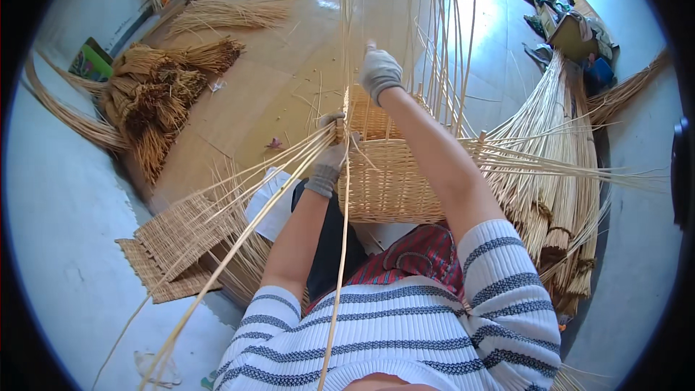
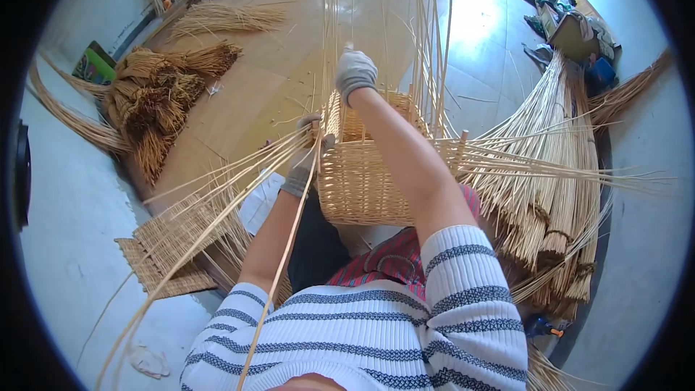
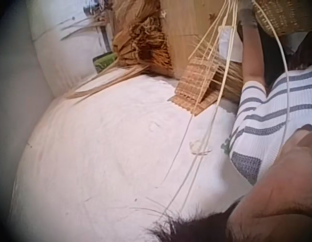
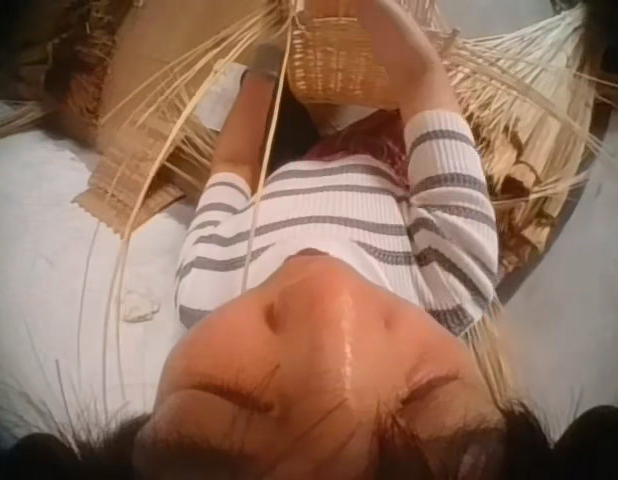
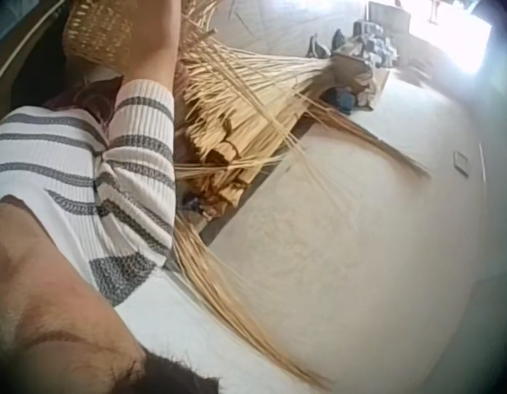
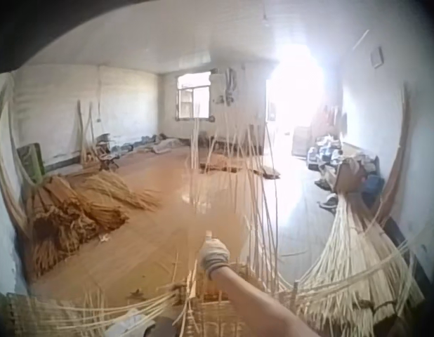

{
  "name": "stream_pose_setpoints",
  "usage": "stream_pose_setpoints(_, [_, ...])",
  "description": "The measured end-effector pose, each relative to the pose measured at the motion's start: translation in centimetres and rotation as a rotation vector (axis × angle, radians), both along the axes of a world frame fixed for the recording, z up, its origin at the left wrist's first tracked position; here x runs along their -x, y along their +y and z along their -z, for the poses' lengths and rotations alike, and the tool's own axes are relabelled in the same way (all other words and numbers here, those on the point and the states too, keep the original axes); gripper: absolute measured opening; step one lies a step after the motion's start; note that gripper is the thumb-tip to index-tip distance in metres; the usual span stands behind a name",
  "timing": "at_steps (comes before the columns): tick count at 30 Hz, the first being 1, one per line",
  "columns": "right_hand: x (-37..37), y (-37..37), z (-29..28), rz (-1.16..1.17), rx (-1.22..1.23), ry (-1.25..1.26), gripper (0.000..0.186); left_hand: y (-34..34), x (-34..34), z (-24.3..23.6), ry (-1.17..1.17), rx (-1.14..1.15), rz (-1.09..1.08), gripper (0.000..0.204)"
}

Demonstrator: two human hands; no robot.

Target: Weaving a wicker basket using long strips of material while sitting on a mat.

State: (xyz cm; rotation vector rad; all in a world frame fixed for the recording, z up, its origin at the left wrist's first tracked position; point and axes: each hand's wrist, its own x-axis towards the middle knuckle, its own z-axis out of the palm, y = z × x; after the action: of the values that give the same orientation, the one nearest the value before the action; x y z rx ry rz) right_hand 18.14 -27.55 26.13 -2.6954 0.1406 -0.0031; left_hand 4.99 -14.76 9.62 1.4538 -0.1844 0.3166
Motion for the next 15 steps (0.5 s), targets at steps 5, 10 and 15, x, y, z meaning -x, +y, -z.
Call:
stream_pose_setpoints(5, [4.8, -1.3, 0.9, -0.131, -0.02, -0.433, 0.082, -0.2, 1.3, 1.1, 0.002, 0.075, 0.006, 0.037])
stream_pose_setpoints(10, [17.8, -7.7, 4.7, -0.353, -1.404, -0.823, 0.062, -0.2, 3.0, 1.2, 0.394, -0.191, -0.125, 0.052])
stream_pose_setpoints(15, [22.9, -14.1, 13.0, 0.254, -1.619, -0.474, 0.027, -0.6, 4.1, 2.3, 0.378, -0.025, -0.062, 0.071])
